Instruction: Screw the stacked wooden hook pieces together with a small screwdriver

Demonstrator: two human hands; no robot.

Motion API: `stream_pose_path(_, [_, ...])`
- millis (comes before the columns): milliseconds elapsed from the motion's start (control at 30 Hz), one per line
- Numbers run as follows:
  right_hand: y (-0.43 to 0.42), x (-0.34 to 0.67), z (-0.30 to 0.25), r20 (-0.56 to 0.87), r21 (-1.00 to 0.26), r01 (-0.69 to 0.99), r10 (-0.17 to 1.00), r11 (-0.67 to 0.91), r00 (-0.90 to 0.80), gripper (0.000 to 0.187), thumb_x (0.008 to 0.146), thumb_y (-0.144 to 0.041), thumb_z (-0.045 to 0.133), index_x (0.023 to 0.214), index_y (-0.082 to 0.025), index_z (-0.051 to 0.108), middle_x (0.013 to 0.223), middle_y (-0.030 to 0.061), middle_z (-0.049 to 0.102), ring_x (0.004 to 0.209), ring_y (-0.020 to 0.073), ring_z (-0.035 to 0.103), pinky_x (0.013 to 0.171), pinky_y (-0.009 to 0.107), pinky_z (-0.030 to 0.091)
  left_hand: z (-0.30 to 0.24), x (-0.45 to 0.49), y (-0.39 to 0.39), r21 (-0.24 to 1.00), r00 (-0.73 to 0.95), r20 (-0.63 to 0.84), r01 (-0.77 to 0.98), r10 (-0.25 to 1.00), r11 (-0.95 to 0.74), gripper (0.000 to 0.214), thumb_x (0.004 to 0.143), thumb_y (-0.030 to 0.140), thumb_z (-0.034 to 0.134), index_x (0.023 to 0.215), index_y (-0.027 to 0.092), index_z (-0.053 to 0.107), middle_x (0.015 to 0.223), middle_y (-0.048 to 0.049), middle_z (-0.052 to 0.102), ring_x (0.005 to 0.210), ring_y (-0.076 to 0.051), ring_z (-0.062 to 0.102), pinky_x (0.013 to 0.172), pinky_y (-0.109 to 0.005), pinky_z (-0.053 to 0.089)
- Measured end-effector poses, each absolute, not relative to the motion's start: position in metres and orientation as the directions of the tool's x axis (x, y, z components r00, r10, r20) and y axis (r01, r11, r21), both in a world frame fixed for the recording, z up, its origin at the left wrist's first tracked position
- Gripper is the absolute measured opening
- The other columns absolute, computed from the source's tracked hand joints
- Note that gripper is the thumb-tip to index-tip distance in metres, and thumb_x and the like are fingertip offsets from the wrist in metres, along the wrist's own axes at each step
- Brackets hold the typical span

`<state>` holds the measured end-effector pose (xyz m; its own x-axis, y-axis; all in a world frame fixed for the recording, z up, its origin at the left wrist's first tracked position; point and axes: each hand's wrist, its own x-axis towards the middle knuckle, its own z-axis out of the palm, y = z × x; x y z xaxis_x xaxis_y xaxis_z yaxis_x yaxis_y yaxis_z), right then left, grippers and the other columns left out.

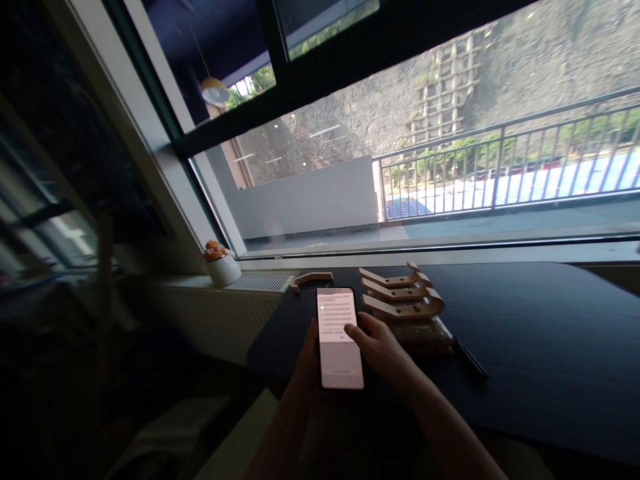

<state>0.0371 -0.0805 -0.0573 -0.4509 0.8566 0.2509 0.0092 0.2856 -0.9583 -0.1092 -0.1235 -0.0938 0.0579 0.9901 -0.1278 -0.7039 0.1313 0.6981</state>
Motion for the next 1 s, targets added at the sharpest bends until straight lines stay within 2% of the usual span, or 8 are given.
stream_pose_path(400, [-0.0818, 0.0375, -0.0556, 0.238, -0.963, 0.005, 0.857, 0.27, -0.457, 0.036, 0.078, -0.049, 0.06, 0.093, -0.017, 0.068, 0.094, 0.0085, 0.074, 0.086, 0.0288, 0.067, 0.073, 0.039, 0.051, -0.0955, -0.11, -0.121, 0.694, 0.076, -0.106, -0.708, 0.991, 0.129, 0.061, 0.091, 0.058, 0.044, 0.125, 0.01, 0.061, 0.106, -0.0133, 0.073, 0.102, -0.03, 0.067, 0.091, -0.04, 0.048])
stream_pose_path(700, [-0.0772, 0.0349, -0.0522, 0.195, -0.974, 0.026, 0.884, 0.227, -0.424, 0.043, 0.077, -0.058, 0.058, 0.084, -0.016, 0.068, 0.083, 0.007, 0.072, 0.078, 0.0266, 0.065, 0.065, 0.035, 0.047, -0.0943, -0.1093, -0.1246, 0.726, 0.029, -0.138, -0.677, 0.99, 0.121, 0.062, 0.088, 0.059, 0.05, 0.123, 0.009, 0.062, 0.106, -0.014, 0.073, 0.098, -0.029, 0.068, 0.088, -0.037, 0.049])
stream_pose_path(1000, [-0.0745, 0.0354, -0.0484, 0.179, -0.98, 0.007, 0.897, 0.199, -0.405, 0.05, 0.076, -0.066, 0.057, 0.074, -0.017, 0.067, 0.076, 0.0062, 0.071, 0.08, 0.0281, 0.065, 0.069, 0.036, 0.047, -0.0939, -0.1087, -0.1234, 0.724, 0.051, -0.136, -0.677, 0.989, 0.134, 0.062, 0.089, 0.059, 0.047, 0.124, 0.01, 0.061, 0.107, -0.0134, 0.073, 0.1, -0.03, 0.067, 0.089, -0.039, 0.048])
